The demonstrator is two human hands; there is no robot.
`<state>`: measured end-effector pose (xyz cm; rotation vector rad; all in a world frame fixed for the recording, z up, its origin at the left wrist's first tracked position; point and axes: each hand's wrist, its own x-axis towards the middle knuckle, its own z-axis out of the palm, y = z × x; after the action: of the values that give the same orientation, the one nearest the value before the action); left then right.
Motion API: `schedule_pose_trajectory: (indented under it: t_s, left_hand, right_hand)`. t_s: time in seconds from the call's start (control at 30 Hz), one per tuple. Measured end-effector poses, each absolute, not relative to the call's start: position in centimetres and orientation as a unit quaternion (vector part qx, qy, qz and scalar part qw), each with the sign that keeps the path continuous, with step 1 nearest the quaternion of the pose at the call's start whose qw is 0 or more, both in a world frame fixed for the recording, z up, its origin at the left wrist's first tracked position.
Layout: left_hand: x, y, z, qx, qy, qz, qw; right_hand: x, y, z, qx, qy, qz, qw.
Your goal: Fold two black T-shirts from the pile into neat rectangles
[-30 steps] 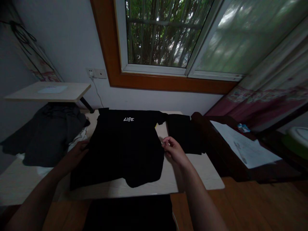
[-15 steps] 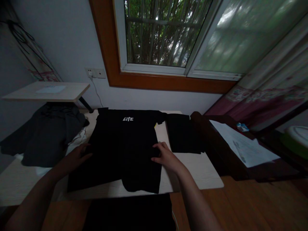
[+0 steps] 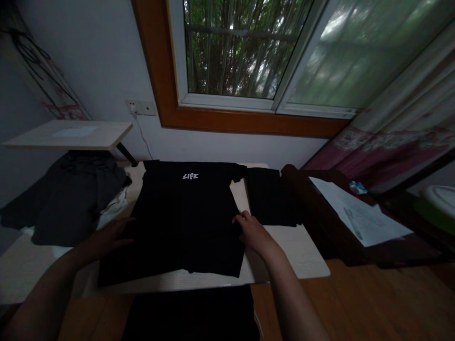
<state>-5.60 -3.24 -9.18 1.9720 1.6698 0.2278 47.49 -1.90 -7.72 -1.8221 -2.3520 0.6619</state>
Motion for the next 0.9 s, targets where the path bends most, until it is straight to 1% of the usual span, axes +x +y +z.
schedule_pose_trajectory:
  t_s: [0.1, 0.23, 0.37, 0.43, 0.53, 0.67, 0.73, 0.83, 0.9]
  left_hand:
    - [-5.3, -3.3, -9.5, 0.736, 0.626, 0.073, 0.249]
    - [-5.1, -3.0, -9.6, 0.744, 0.630, 0.078, 0.210]
    - [-4.5, -2.5, -9.1, 0.771, 0.613, 0.096, 0.145]
    - [-3.7, -2.4, -8.7, 0.783, 0.600, 0.108, 0.128]
    - [-2.2, -2.5, -8.4, 0.793, 0.586, 0.110, 0.124]
    - [-1.1, -2.6, -8.8, 0.800, 0.580, 0.102, 0.115]
    - [-1.1, -2.5, -9.1, 0.800, 0.583, 0.095, 0.104]
    - [-1.4, -2.3, -9.0, 0.802, 0.587, 0.068, 0.085]
    - [-1.5, -2.1, -8.4, 0.806, 0.585, 0.042, 0.083]
  right_hand:
    - [47.4, -2.2, -7.0, -0.611, -0.766, 0.195, 0.034]
    - [46.9, -2.3, -6.5, -0.602, -0.776, 0.180, 0.050]
    - [46.2, -2.3, -6.7, -0.549, -0.799, 0.226, 0.095]
    - [45.9, -2.4, -6.8, -0.518, -0.811, 0.257, 0.092]
    - [45.9, -2.6, -6.8, -0.518, -0.807, 0.279, 0.045]
    - [46.3, -3.0, -6.2, -0.592, -0.761, 0.262, -0.046]
    - [46.6, -3.3, -5.9, -0.625, -0.737, 0.247, -0.078]
    - [47.1, -3.7, -5.6, -0.646, -0.722, 0.225, -0.103]
    - [47.4, -3.7, -5.5, -0.642, -0.727, 0.222, -0.105]
